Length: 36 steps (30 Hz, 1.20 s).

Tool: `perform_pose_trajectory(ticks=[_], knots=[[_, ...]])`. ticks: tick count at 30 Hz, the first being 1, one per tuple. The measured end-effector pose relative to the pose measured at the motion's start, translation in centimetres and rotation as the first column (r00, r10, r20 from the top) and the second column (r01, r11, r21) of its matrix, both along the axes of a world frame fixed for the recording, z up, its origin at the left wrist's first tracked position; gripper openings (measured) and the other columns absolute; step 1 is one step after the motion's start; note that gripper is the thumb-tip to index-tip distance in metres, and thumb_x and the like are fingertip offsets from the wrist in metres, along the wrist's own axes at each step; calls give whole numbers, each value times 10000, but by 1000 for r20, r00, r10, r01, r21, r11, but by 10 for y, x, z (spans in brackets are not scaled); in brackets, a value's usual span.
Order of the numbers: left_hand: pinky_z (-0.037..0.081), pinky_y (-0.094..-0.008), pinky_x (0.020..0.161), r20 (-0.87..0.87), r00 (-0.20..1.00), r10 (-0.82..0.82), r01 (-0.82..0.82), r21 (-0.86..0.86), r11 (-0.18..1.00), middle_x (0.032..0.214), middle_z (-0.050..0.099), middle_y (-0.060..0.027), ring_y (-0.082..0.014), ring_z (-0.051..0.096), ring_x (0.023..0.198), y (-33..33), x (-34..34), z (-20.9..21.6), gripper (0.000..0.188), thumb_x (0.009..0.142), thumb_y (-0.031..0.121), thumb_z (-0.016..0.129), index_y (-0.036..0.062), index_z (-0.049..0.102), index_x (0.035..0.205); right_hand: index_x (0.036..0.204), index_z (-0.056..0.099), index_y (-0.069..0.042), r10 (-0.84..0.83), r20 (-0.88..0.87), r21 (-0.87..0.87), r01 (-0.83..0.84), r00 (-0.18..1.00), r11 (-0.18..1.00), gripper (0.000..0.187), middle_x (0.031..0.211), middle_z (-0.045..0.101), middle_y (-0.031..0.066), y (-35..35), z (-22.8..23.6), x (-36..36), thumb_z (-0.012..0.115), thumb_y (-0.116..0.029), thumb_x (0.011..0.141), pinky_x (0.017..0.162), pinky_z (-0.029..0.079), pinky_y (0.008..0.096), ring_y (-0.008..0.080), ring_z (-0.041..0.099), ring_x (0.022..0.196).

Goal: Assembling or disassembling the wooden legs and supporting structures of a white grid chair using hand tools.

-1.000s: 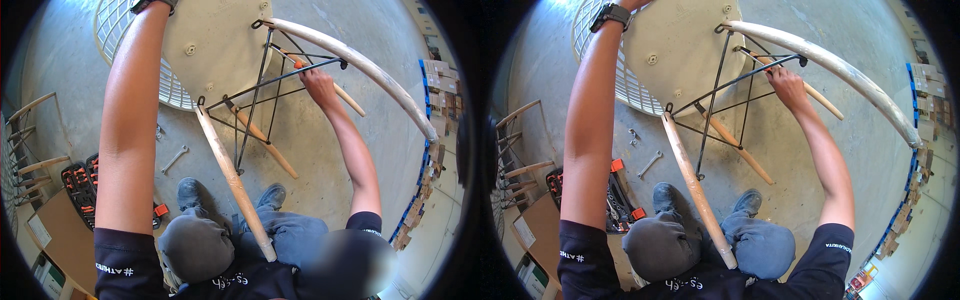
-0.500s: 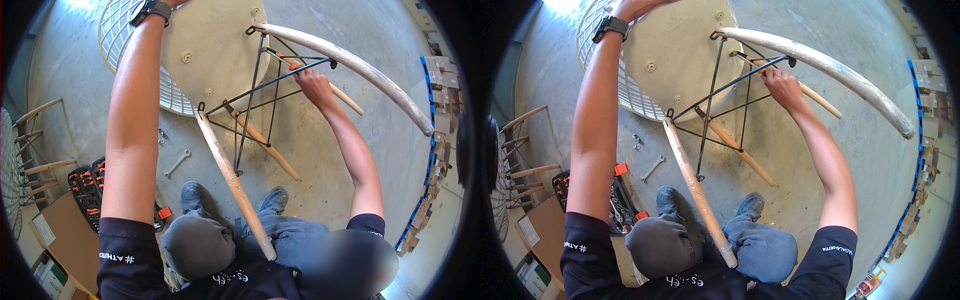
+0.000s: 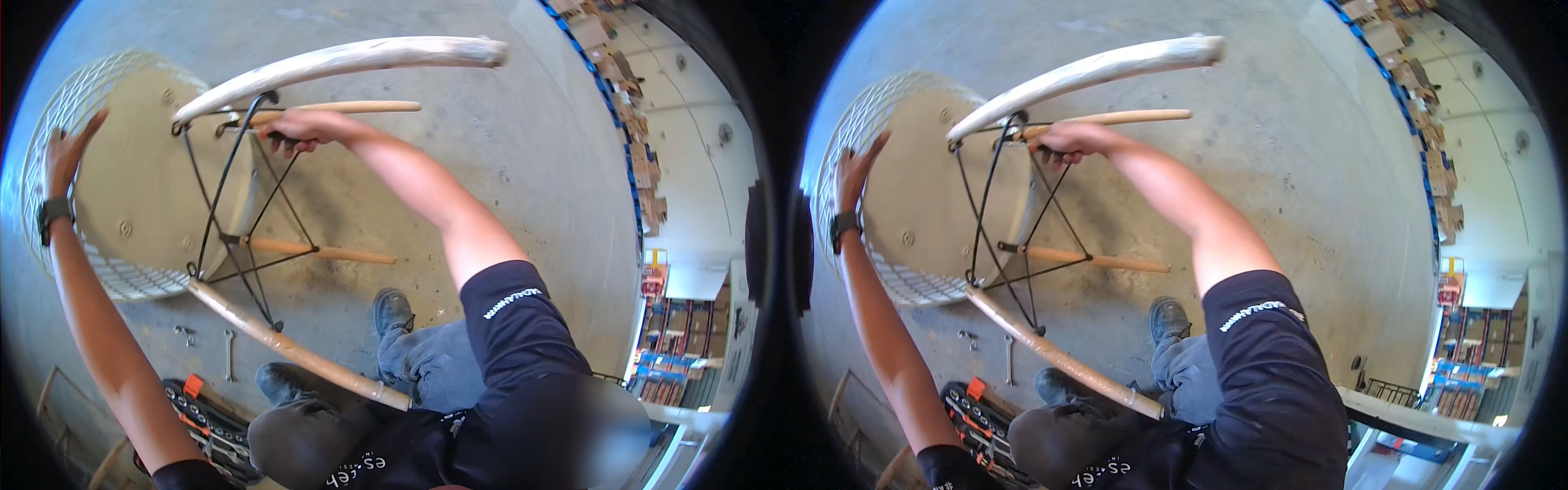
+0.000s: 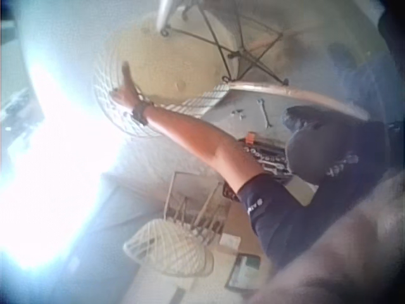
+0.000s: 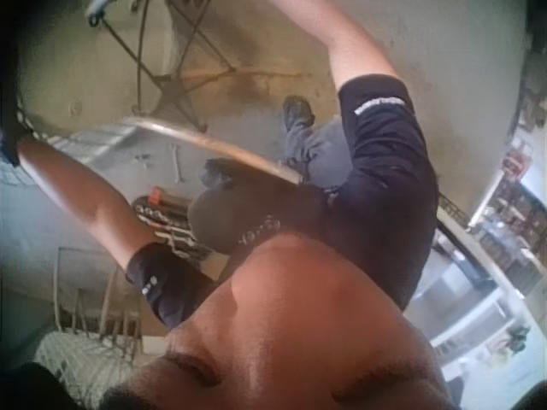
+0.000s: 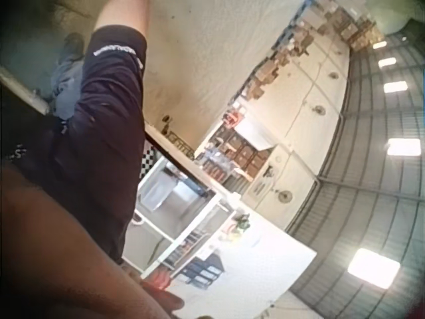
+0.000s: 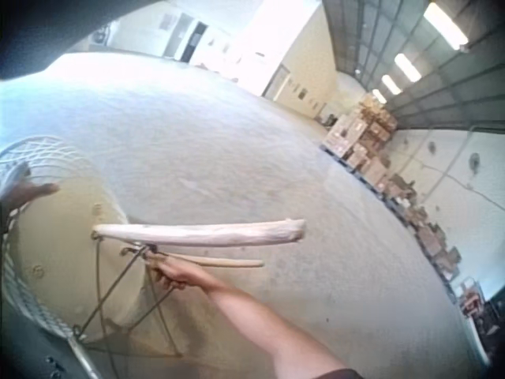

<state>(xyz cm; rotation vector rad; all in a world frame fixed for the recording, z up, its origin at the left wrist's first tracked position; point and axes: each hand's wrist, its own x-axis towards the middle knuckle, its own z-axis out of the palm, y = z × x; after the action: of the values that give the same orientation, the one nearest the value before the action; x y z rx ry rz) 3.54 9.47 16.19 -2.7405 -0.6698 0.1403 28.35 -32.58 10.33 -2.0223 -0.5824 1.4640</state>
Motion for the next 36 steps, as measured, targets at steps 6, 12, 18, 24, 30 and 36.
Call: perform_pose_trajectory(ticks=[6,12,18,24,30,36], knots=[[310,-500,1168,302,896,326,-258,-245,935,1461,448,-348,-461,384,1407,-20,29,1,1243,629,928,581,29,426,1472,979,738,-62,136,283,-3,-141,949,990,493,647,605,55,-20,-11,14,523,-506,993,406,351,287,102,457,438],[282,-491,1187,186,882,433,-369,-299,880,1503,435,-302,-434,361,1437,-33,19,47,1386,569,975,580,-58,419,1480,902,699,7,264,819,11,-474,510,881,482,810,678,238,-9,-16,1,453,-392,1017,744,510,515,425,661,821],[470,-532,1001,215,825,522,-403,-422,812,1155,676,-279,-409,636,1138,-75,43,40,1190,546,962,624,-57,650,1161,1059,713,-113,212,798,-10,-339,565,941,453,866,705,174,-28,-64,24,474,-490,987,738,520,500,385,678,828],[386,-572,1082,335,752,567,-490,-290,822,1346,584,-271,-397,519,1304,-101,24,64,1250,531,962,630,-3,596,1323,1151,661,-109,64,-90,16,-63,994,998,486,729,615,69,-19,-40,26,544,-551,987,393,399,274,113,473,432],[372,-592,1084,362,753,550,-463,-302,833,1335,596,-259,-387,526,1301,-83,17,57,1249,506,963,643,-1,612,1300,1000,701,-23,143,869,79,-418,474,905,364,834,718,184,-14,-20,-8,538,-347,991,609,549,451,314,707,713],[229,-680,1138,334,753,567,-414,-429,803,1429,514,-277,-408,440,1388,-80,23,53,1337,444,967,665,-6,562,1355,1025,694,-46,133,690,65,-244,712,968,321,880,689,150,-16,-27,-2,574,-340,979,655,516,444,298,658,784]])
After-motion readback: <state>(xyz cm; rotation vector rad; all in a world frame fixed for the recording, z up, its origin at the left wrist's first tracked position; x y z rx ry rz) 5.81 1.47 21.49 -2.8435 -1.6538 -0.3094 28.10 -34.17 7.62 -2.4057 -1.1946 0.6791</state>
